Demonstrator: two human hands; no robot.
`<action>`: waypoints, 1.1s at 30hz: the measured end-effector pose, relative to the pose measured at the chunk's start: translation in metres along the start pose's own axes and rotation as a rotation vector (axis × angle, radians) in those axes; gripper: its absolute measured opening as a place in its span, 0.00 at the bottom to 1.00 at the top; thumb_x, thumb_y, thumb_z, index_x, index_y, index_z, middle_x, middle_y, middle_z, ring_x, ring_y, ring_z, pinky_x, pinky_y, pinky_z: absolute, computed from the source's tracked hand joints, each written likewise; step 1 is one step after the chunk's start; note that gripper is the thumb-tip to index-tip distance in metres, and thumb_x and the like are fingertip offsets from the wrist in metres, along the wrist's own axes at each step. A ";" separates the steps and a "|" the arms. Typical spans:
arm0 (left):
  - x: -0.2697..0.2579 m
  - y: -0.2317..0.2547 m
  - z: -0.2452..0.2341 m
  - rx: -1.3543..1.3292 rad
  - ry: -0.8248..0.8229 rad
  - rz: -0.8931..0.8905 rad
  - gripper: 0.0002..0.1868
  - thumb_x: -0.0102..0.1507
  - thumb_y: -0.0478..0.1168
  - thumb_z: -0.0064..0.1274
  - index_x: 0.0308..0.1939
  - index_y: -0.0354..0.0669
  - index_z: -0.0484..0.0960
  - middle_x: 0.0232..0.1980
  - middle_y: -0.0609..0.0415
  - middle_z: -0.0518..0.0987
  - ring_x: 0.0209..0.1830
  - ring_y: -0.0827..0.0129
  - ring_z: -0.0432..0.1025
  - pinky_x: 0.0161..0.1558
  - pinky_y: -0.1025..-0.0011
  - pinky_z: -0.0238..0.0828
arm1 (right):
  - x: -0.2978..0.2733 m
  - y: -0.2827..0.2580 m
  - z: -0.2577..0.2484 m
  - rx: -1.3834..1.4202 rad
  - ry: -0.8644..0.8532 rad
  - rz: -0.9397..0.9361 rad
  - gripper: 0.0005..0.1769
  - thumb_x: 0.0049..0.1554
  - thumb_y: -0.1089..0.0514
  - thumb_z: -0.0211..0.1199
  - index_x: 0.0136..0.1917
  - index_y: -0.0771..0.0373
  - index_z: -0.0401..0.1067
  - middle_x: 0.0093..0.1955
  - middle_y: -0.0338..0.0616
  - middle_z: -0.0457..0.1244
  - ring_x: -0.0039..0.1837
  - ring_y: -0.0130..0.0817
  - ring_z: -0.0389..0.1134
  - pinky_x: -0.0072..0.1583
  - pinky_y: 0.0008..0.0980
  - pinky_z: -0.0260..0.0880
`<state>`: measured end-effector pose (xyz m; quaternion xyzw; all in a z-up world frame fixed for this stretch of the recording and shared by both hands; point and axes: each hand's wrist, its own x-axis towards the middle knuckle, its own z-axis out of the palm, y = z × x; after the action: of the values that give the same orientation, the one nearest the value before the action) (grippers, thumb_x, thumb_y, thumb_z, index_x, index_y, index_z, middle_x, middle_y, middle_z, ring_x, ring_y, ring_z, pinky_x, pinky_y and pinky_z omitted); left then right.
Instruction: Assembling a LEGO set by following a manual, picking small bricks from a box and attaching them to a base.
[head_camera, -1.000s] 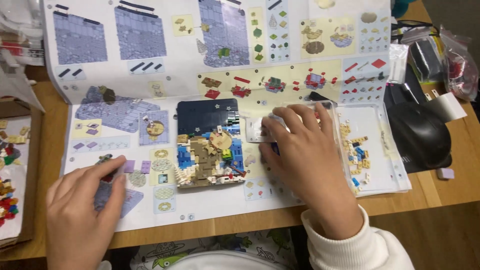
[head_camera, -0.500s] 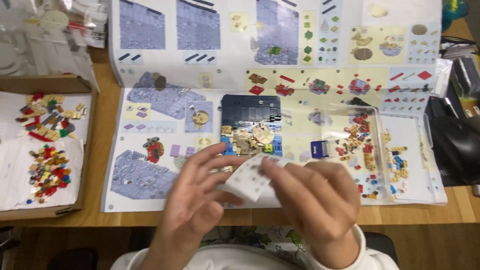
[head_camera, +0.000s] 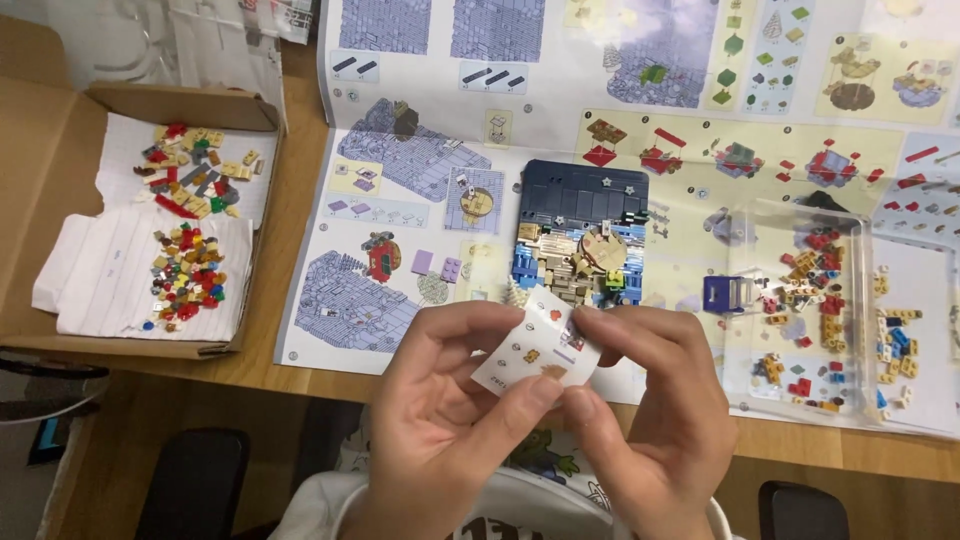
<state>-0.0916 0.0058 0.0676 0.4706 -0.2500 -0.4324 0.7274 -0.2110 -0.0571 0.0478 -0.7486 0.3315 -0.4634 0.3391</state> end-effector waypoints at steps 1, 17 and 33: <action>-0.001 -0.001 0.000 0.000 0.001 -0.003 0.17 0.56 0.31 0.59 0.48 0.33 0.74 0.40 0.45 0.81 0.36 0.63 0.81 0.38 0.68 0.86 | 0.000 -0.001 -0.001 0.000 -0.001 0.003 0.19 0.54 0.56 0.58 0.57 0.67 0.69 0.54 0.53 0.64 0.55 0.40 0.66 0.53 0.31 0.69; -0.004 -0.009 0.000 0.072 -0.097 0.125 0.12 0.60 0.29 0.55 0.47 0.36 0.74 0.39 0.46 0.79 0.38 0.64 0.78 0.39 0.69 0.86 | 0.003 -0.004 -0.008 -0.053 -0.038 -0.012 0.11 0.54 0.55 0.57 0.46 0.64 0.72 0.45 0.44 0.68 0.47 0.34 0.66 0.53 0.32 0.65; -0.002 -0.018 -0.001 0.486 -0.146 0.220 0.09 0.60 0.35 0.55 0.45 0.43 0.77 0.44 0.52 0.82 0.45 0.70 0.79 0.44 0.78 0.78 | 0.015 -0.002 -0.029 0.001 -0.055 0.086 0.04 0.53 0.62 0.59 0.38 0.65 0.72 0.39 0.46 0.67 0.46 0.36 0.68 0.55 0.31 0.64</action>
<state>-0.0988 0.0049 0.0513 0.5689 -0.4479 -0.3108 0.6157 -0.2323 -0.0739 0.0665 -0.7460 0.3539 -0.4277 0.3680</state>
